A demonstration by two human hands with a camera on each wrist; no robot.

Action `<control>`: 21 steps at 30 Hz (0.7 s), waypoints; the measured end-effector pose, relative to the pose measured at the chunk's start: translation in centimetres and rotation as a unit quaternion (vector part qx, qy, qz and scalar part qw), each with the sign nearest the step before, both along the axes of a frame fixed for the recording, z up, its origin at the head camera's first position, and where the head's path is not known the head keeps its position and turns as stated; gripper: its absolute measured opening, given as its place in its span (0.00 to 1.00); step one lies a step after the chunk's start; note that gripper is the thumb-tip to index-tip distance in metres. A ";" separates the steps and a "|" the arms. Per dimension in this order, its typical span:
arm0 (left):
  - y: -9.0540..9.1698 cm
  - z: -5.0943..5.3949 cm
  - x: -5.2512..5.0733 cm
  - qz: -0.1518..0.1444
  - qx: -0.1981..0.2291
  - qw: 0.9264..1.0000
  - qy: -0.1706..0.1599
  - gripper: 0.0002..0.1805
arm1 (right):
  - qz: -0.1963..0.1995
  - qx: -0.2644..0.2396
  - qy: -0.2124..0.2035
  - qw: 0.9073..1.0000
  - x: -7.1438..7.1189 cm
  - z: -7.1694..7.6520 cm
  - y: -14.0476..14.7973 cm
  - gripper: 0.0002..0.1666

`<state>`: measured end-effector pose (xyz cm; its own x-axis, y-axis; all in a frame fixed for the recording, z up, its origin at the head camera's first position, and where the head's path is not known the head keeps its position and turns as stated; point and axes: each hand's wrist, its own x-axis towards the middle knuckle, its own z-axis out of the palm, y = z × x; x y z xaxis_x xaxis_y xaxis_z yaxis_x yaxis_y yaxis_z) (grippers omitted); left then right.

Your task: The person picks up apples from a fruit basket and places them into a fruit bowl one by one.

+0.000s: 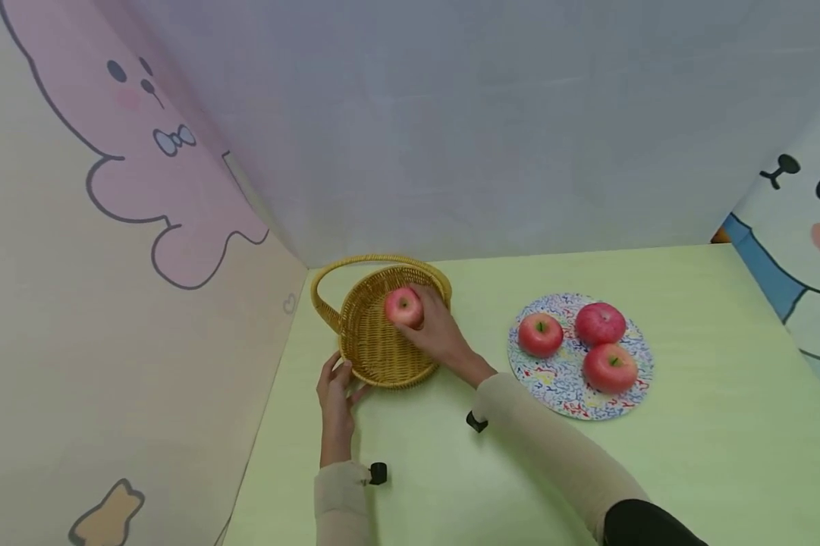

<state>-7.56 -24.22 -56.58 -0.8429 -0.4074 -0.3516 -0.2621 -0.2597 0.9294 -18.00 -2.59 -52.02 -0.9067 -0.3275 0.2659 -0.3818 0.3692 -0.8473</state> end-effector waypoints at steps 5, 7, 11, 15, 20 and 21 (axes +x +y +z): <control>-0.1 0.2 0.0 -0.005 0.012 1.000 -0.001 0.27 | 0.002 0.000 0.008 1.000 0.6 0.4 0.3 0.48; -0.1 0.2 0.0 -0.009 0.014 1.000 -0.002 0.28 | 0.001 0.002 0.006 1.000 0.9 0.7 0.5 0.48; 0.0 0.0 0.0 -0.009 0.007 1.000 0.000 0.27 | 0.005 -0.001 0.003 1.000 1.6 1.3 1.1 0.48; 0.0 -0.3 -0.2 -0.002 -0.003 1.000 0.003 0.27 | 0.010 -0.001 0.013 1.000 2.0 1.7 1.8 0.48; -0.1 -0.5 -0.2 0.004 -0.002 1.000 -0.001 0.27 | 0.011 0.005 0.028 1.000 2.7 2.1 2.8 0.49; -0.1 -0.5 -0.2 0.004 -0.002 1.000 -0.002 0.27 | 0.010 0.005 0.029 1.000 2.9 2.2 3.1 0.49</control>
<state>-7.73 -24.33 -57.07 -0.8382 -0.4146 -0.3543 -0.2648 -0.2586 0.9290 -15.10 0.50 -49.80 -0.8834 -0.3474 0.3146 -0.4372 0.3693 -0.8200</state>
